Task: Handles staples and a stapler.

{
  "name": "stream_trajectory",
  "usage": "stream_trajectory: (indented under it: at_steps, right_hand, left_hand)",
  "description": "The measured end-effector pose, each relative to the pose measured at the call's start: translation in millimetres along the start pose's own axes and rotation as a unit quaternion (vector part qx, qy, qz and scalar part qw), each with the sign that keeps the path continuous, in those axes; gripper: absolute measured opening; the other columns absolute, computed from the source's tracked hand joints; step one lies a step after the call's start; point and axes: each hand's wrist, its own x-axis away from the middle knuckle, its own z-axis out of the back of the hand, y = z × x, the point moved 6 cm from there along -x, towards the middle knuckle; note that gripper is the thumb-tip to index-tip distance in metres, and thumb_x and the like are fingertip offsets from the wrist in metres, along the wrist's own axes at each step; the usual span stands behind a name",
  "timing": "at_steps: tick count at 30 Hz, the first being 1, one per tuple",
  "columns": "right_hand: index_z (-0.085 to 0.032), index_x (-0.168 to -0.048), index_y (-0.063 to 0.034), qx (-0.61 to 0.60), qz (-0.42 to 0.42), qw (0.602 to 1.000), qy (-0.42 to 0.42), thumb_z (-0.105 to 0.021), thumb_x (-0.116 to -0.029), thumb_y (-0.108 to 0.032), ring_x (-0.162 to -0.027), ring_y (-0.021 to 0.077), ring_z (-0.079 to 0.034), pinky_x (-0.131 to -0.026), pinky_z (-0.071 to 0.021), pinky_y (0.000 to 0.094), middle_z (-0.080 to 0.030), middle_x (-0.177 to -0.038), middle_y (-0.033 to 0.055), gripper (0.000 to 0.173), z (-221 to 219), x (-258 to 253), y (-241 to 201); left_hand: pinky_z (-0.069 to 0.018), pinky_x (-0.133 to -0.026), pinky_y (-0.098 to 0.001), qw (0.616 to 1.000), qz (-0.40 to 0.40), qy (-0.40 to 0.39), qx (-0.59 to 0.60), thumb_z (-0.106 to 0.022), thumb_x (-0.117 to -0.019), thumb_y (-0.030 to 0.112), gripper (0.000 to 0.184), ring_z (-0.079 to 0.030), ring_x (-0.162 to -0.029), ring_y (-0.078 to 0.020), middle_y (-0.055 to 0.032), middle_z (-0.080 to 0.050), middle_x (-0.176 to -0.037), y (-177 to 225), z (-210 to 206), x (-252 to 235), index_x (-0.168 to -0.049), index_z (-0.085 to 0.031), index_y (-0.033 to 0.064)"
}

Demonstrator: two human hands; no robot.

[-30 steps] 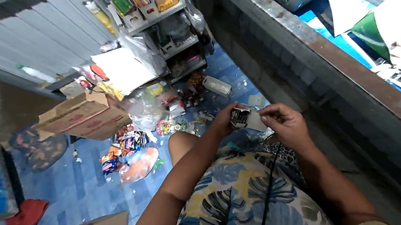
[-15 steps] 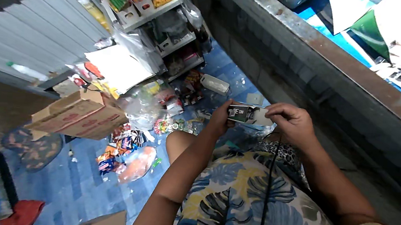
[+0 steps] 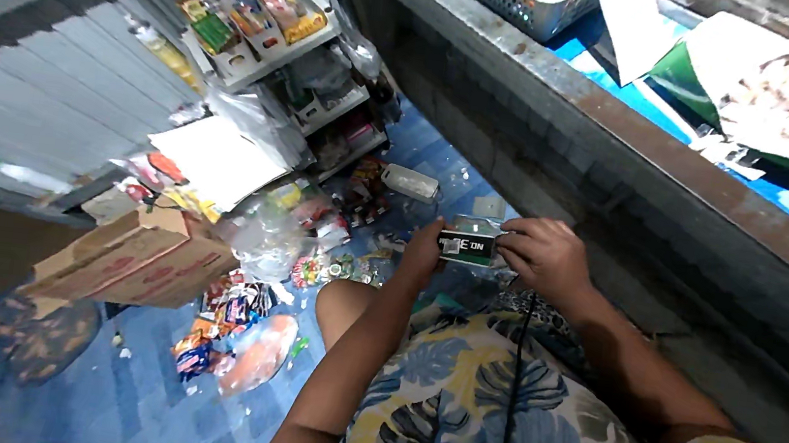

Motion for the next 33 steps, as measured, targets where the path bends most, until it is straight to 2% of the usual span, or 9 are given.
stream_trajectory:
  at_steps: [3, 7, 10, 14, 20, 22, 26, 30, 33]
  right_hand:
    - [-0.081, -0.104, -0.0139, -0.024, -0.007, 0.999, -0.02, -0.066, -0.0986, -0.024, -0.102, 0.0263, -0.071, -0.091, -0.0554, 0.0463, -0.074, -0.118, 0.0074, 0.019, -8, 9, 3]
    - [-0.081, -0.101, -0.013, -0.092, -0.032, 0.991, -0.092, -0.066, -0.0986, -0.025, -0.111, 0.0288, -0.068, -0.096, -0.0525, 0.0529, -0.073, -0.121, 0.0072, 0.019, -13, 13, 8]
    - [-0.081, -0.099, -0.0138, -0.127, -0.02, 0.986, -0.105, -0.065, -0.0988, -0.025, -0.117, 0.0285, -0.066, -0.102, -0.0493, 0.0532, -0.073, -0.123, 0.007, 0.019, -10, 11, 8]
    - [-0.081, -0.101, -0.0128, -0.157, -0.054, 0.979, -0.12, -0.064, -0.0999, -0.025, -0.12, 0.0271, -0.064, -0.106, -0.0456, 0.0532, -0.072, -0.126, 0.0065, 0.021, -9, 6, 9]
    - [-0.082, -0.103, -0.0124, -0.128, -0.049, 0.987, -0.081, -0.064, -0.0991, -0.022, -0.115, 0.0273, -0.066, -0.104, -0.0448, 0.0547, -0.073, -0.121, 0.0063, 0.02, -11, 2, 10]
    - [-0.081, -0.104, -0.0116, -0.144, -0.044, 0.982, -0.113, -0.064, -0.0995, -0.023, -0.12, 0.0278, -0.064, -0.108, -0.0423, 0.0551, -0.072, -0.124, 0.007, 0.021, -14, 2, 15]
    - [-0.079, -0.114, -0.0106, -0.19, -0.047, 0.961, -0.198, -0.067, -0.0986, -0.026, -0.13, 0.0287, -0.057, -0.111, -0.0399, 0.0547, -0.066, -0.135, 0.0083, 0.025, -14, -4, 21]
    - [-0.08, -0.102, -0.008, -0.192, -0.011, 0.97, -0.147, -0.062, -0.1004, -0.019, -0.122, 0.026, -0.061, -0.107, -0.0457, 0.0479, -0.07, -0.127, 0.0086, 0.021, -5, -11, 17]
    - [-0.081, -0.099, -0.0131, -0.123, 0.049, 0.987, -0.093, -0.065, -0.0985, -0.02, -0.113, 0.0256, -0.067, -0.104, -0.0465, 0.0508, -0.074, -0.118, 0.0063, 0.018, -1, -15, 9]
  left_hand:
    - [-0.036, -0.045, -0.0217, 1.0, 0.006, 0.018, -0.019, -0.025, -0.1132, 0.042, 0.054, -0.046, -0.05, -0.008, -0.0026, -0.06, -0.072, 4, 2, 2, -0.103, -0.065, 0.0084]
    - [-0.0427, -0.056, -0.0263, 0.997, 0.0, -0.002, -0.078, -0.023, -0.1138, 0.04, 0.054, -0.054, -0.064, -0.011, -0.0039, -0.061, -0.082, 5, 1, 5, -0.107, -0.065, 0.007]
    - [-0.0464, -0.062, -0.029, 0.997, 0.024, -0.025, -0.068, -0.024, -0.1138, 0.04, 0.053, -0.058, -0.072, -0.0132, -0.0056, -0.064, -0.089, 1, -4, 6, -0.111, -0.065, 0.0059]
    - [-0.0414, -0.054, -0.025, 0.998, 0.023, -0.033, -0.047, -0.021, -0.1138, 0.04, 0.055, -0.055, -0.064, -0.0103, -0.0043, -0.064, -0.084, 1, -7, 6, -0.109, -0.065, 0.0061]
    - [-0.0393, -0.051, -0.0244, 0.999, 0.029, -0.006, -0.04, -0.022, -0.1137, 0.041, 0.054, -0.049, -0.058, -0.0097, -0.0035, -0.06, -0.08, 3, -3, 6, -0.11, -0.065, 0.0073]
    - [-0.037, -0.049, -0.0234, 0.999, 0.03, -0.001, -0.024, -0.023, -0.1134, 0.042, 0.054, -0.045, -0.054, -0.0087, -0.0024, -0.058, -0.076, 3, -1, 7, -0.109, -0.064, 0.0073]
    - [-0.0386, -0.047, -0.0213, 1.0, 0.012, 0.011, 0.011, -0.023, -0.113, 0.044, 0.055, -0.047, -0.051, -0.0076, -0.0019, -0.058, -0.073, 9, 2, 6, -0.108, -0.064, 0.0081]
    - [-0.042, -0.05, -0.0229, 1.0, -0.004, 0.005, 0.005, -0.024, -0.1132, 0.043, 0.055, -0.051, -0.056, -0.0095, -0.004, -0.061, -0.078, 16, 0, 5, -0.111, -0.065, 0.0074]
    - [-0.0412, -0.049, -0.0232, 1.0, -0.008, 0.025, -0.016, -0.025, -0.1133, 0.042, 0.053, -0.051, -0.055, -0.0091, -0.0033, -0.062, -0.078, 19, 0, 9, -0.109, -0.066, 0.0085]
